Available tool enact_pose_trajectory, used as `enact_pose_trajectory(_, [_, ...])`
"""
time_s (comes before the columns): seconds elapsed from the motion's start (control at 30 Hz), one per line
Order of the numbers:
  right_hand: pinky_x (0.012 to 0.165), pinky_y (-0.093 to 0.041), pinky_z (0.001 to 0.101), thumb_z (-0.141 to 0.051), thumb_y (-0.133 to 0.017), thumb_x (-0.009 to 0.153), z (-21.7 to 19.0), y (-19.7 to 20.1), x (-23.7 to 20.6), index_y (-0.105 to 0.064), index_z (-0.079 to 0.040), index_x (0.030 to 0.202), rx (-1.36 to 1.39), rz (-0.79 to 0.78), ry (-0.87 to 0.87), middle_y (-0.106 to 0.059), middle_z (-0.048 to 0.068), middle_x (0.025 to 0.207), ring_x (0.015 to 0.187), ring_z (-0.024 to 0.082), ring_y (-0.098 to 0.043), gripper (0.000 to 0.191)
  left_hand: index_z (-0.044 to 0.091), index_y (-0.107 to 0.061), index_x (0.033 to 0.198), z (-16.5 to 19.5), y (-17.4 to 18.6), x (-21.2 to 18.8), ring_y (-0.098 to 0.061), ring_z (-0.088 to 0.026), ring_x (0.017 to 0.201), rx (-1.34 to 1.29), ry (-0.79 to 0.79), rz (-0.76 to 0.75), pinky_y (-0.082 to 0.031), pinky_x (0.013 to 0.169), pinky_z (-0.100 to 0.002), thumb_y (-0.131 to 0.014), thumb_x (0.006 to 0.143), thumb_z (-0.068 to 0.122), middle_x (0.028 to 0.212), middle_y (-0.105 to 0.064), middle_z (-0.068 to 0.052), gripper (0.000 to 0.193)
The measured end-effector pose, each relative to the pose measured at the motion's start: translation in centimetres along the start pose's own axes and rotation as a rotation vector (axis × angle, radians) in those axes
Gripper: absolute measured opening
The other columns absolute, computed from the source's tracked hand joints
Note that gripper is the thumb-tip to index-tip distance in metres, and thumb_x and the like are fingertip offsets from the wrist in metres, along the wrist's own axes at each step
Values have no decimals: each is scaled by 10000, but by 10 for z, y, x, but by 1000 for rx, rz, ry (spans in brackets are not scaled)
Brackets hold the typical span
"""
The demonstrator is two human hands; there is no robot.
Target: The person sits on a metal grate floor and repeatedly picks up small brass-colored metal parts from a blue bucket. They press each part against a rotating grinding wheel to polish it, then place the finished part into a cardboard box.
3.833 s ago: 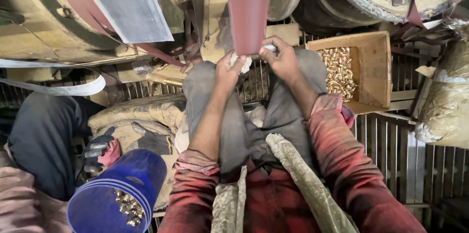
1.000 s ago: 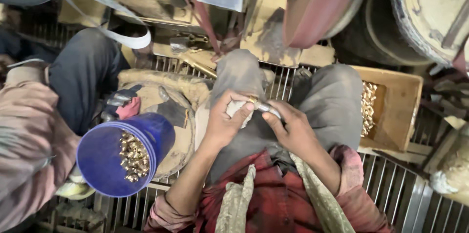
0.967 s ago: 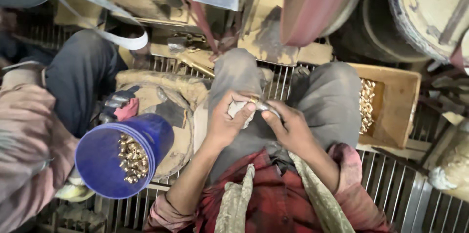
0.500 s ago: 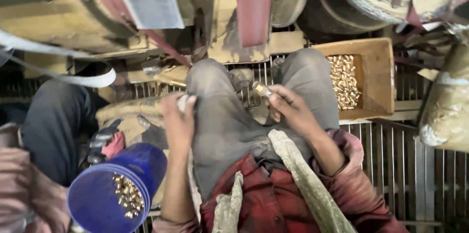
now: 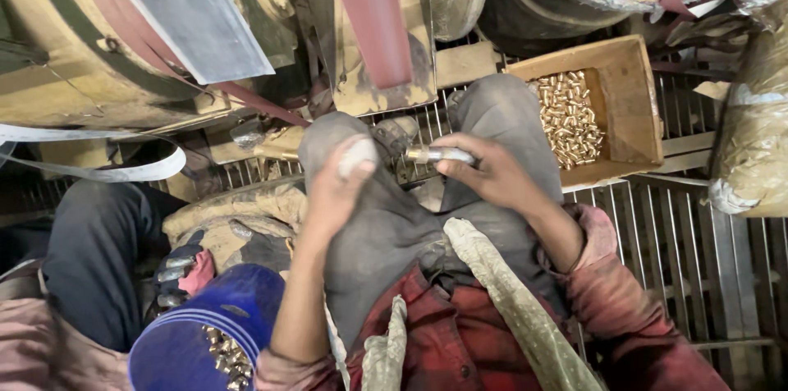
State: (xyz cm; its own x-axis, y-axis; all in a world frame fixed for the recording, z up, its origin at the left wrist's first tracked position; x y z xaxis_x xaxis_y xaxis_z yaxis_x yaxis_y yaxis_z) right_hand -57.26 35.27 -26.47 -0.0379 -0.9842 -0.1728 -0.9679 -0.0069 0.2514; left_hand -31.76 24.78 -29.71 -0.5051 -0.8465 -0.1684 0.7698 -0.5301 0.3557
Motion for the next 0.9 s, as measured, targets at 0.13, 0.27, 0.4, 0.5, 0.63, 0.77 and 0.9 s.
enact_pose_trajectory(0.13, [823, -514, 261, -220, -720, 973, 20, -3, 25, -690, -74, 1223, -69, -92, 69, -726, 7, 1028, 926, 101, -657, 291, 77, -620, 1342, -2, -48, 20, -663, -172, 1052, -165, 53, -135, -529, 916, -309, -701, 959, 337, 1156, -727, -68, 470])
enact_pose_trajectory(0.27, [766, -520, 258, -171, -771, 930, 62, 1, 55, -630, -53, 1247, 154, -22, -38, -673, 30, 999, 894, 98, -618, 367, 53, -659, 1345, -22, -63, 44, -644, -130, 1011, -310, -7, -66, -538, 889, -288, -685, 1036, 303, 1132, -717, -58, 398])
enact_pose_trajectory(0.4, [832, -581, 256, -147, -746, 946, 92, 5, 96, -629, -19, 1235, 431, 13, -22, -714, 36, 1062, 923, 96, -687, 337, 52, -630, 1282, -49, -68, 82, -651, -108, 805, -493, 154, -156, -549, 706, -279, -630, 1003, 306, 980, -704, -41, 377])
enact_pose_trajectory(0.5, [831, -576, 255, -141, -748, 959, 103, 9, 114, -648, 5, 1220, 386, 57, -2, -711, 40, 1061, 912, 97, -678, 316, 17, -646, 1194, -59, -71, 103, -661, -97, 790, -500, 97, -155, -559, 698, -266, -633, 1009, 286, 948, -714, -27, 327])
enact_pose_trajectory(0.63, [835, -564, 252, -135, -761, 962, 106, 8, 126, -663, 4, 1206, 383, 107, 17, -712, 36, 1060, 932, 94, -668, 297, -4, -680, 1126, -66, -83, 114, -631, -107, 720, -546, 104, -35, -511, 643, -262, -644, 1024, 259, 870, -720, -30, 285])
enact_pose_trajectory(0.77, [798, -551, 244, -135, -778, 940, 107, 5, 132, -679, 3, 1192, 315, 139, 1, -715, 30, 1031, 900, 89, -655, 304, 12, -689, 1132, -68, -88, 117, -593, -91, 719, -644, 71, 32, -473, 624, -258, -645, 1020, 233, 878, -694, -18, 252])
enact_pose_trajectory(0.9, [761, -553, 245, -139, -771, 942, 106, 3, 140, -688, -1, 1168, 322, 145, -22, -715, 27, 993, 851, 87, -657, 278, 24, -695, 1107, -69, -88, 123, -582, -92, 697, -675, 118, 25, -453, 600, -254, -636, 1012, 215, 853, -688, -19, 221])
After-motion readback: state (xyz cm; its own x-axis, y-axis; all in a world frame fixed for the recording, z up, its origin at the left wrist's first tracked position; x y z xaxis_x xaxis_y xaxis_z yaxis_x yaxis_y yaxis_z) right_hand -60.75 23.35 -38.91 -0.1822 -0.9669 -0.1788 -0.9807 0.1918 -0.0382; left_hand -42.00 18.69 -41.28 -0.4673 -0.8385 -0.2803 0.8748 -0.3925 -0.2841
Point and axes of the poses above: each hand's wrist, its own x-axis towards the middle knuckle, its own y-axis out of the back of the hand, z = x × y, the point moved 3 cm from there along x, towards the middle knuckle
